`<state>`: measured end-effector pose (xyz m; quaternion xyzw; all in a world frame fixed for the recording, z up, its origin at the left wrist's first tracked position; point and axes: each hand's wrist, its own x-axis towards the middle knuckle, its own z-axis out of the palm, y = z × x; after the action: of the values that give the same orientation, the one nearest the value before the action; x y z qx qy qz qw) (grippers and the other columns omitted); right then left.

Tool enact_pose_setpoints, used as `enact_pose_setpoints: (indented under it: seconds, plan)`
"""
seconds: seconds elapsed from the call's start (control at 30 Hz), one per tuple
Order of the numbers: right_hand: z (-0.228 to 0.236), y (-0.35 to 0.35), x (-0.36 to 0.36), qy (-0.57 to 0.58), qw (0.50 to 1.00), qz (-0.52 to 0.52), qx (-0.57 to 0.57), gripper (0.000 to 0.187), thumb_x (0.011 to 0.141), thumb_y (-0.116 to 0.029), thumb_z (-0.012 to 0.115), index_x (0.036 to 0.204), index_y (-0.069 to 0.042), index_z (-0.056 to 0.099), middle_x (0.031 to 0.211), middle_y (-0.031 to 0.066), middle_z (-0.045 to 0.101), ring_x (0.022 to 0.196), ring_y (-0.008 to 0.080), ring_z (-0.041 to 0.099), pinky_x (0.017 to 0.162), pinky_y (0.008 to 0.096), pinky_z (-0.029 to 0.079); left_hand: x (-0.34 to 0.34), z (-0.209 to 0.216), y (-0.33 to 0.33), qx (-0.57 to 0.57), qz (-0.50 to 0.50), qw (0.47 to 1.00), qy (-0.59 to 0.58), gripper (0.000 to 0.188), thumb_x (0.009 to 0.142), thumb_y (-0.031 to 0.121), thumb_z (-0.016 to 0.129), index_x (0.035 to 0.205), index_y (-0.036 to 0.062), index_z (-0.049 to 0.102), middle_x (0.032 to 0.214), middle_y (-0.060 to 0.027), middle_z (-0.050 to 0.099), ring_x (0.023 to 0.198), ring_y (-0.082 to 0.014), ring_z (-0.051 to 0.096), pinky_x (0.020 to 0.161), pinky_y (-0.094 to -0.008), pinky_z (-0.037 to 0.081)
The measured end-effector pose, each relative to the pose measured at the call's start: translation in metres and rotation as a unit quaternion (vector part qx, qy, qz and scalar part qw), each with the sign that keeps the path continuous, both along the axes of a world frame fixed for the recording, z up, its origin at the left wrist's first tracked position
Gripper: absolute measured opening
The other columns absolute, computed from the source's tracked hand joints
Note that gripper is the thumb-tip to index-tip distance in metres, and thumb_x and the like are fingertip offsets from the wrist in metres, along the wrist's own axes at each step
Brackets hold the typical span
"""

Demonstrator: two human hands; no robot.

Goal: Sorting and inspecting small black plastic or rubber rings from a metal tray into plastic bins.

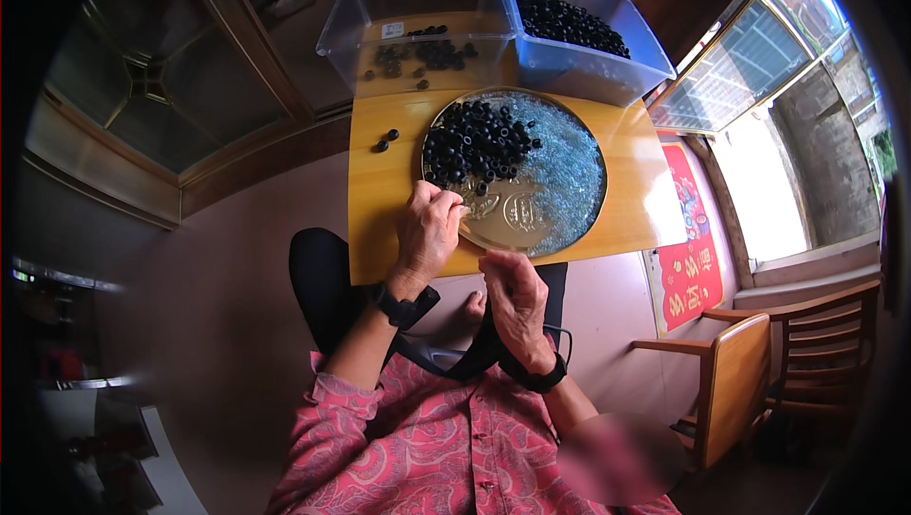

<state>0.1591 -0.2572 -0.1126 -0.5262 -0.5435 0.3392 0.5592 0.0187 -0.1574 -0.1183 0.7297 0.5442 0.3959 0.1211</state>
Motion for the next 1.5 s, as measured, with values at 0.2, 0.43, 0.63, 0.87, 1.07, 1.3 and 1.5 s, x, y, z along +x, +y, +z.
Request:
enact_pose_setpoints:
  seconds: [0.2, 0.43, 0.63, 0.87, 1.07, 1.3, 1.5]
  plan:
    - [-0.002, 0.007, 0.007, -0.013, 1.0, -0.021, 0.014, 0.016, 0.087, 0.002, 0.065, 0.103, 0.0, 0.062, 0.085, 0.0102, 0.065, 0.073, 0.0154, 0.065, 0.068, 0.0263, 0.052, 0.007, 0.001, -0.009, 0.013, -0.047, 0.999, -0.013, 0.009, 0.08, 0.012, 0.072, 0.085, 0.0051, 0.069, 0.084, -0.0099, 0.057, 0.076, -0.0278, 0.06, 0.067, -0.0379, 0.05]
    - [-0.001, 0.014, 0.013, -0.059, 0.997, -0.035, 0.016, 0.015, 0.087, 0.0, 0.066, 0.102, -0.001, 0.062, 0.083, 0.0108, 0.063, 0.068, 0.017, 0.063, 0.063, 0.0282, 0.05, 0.02, 0.011, 0.001, -0.032, -0.021, 0.999, 0.012, 0.013, 0.08, 0.018, 0.072, 0.078, 0.0066, 0.067, 0.088, -0.0101, 0.056, 0.077, -0.0281, 0.06, 0.068, -0.0408, 0.051]
    - [-0.004, 0.015, 0.017, -0.101, 0.994, -0.037, 0.014, 0.015, 0.089, -0.001, 0.065, 0.104, 0.0, 0.062, 0.088, 0.0091, 0.07, 0.079, 0.0126, 0.067, 0.072, 0.0259, 0.052, 0.028, 0.005, 0.013, -0.019, -0.045, 0.996, 0.075, 0.013, 0.079, 0.016, 0.072, 0.076, 0.0048, 0.065, 0.085, -0.0115, 0.056, 0.083, -0.0313, 0.058, 0.074, -0.0414, 0.049]
    - [-0.003, 0.016, 0.015, 0.002, 0.999, -0.041, -0.018, 0.016, 0.089, 0.003, 0.063, 0.104, 0.0, 0.062, 0.087, 0.0097, 0.062, 0.072, 0.0154, 0.064, 0.065, 0.0267, 0.052, 0.027, 0.002, 0.009, 0.005, -0.077, 0.997, 0.026, 0.008, 0.087, 0.011, 0.064, 0.083, 0.0048, 0.061, 0.085, -0.0127, 0.056, 0.083, -0.0326, 0.058, 0.073, -0.0424, 0.048]
    - [-0.001, 0.015, 0.02, 0.081, 0.997, -0.006, -0.01, 0.017, 0.09, 0.001, 0.064, 0.107, 0.001, 0.063, 0.09, 0.0053, 0.06, 0.07, 0.0095, 0.061, 0.062, 0.0224, 0.05, 0.016, 0.02, -0.03, -0.166, -0.193, 0.949, -0.186, 0.015, 0.092, 0.013, 0.061, 0.087, -0.001, 0.06, 0.084, -0.0136, 0.059, 0.075, -0.0293, 0.062, 0.064, -0.0372, 0.049]
    - [-0.003, 0.015, 0.016, 0.109, 0.994, -0.003, -0.012, 0.015, 0.089, -0.001, 0.067, 0.103, 0.0, 0.063, 0.089, 0.0044, 0.059, 0.068, 0.0089, 0.06, 0.059, 0.0221, 0.049, 0.011, 0.025, -0.03, -0.23, -0.213, 0.928, -0.202, 0.017, 0.094, 0.015, 0.063, 0.089, -0.0017, 0.064, 0.08, -0.0078, 0.06, 0.072, -0.0151, 0.058, 0.065, -0.0295, 0.047]
    - [0.0, 0.017, 0.021, 0.01, 0.999, -0.037, -0.001, 0.01, 0.09, -0.001, 0.065, 0.1, 0.0, 0.062, 0.088, 0.0058, 0.058, 0.065, 0.0096, 0.06, 0.056, 0.0222, 0.049, 0.015, 0.027, -0.006, -0.091, -0.114, 0.986, -0.085, 0.011, 0.09, 0.008, 0.063, 0.097, 0.0003, 0.067, 0.086, -0.0136, 0.062, 0.074, -0.0291, 0.063, 0.066, -0.0358, 0.05]
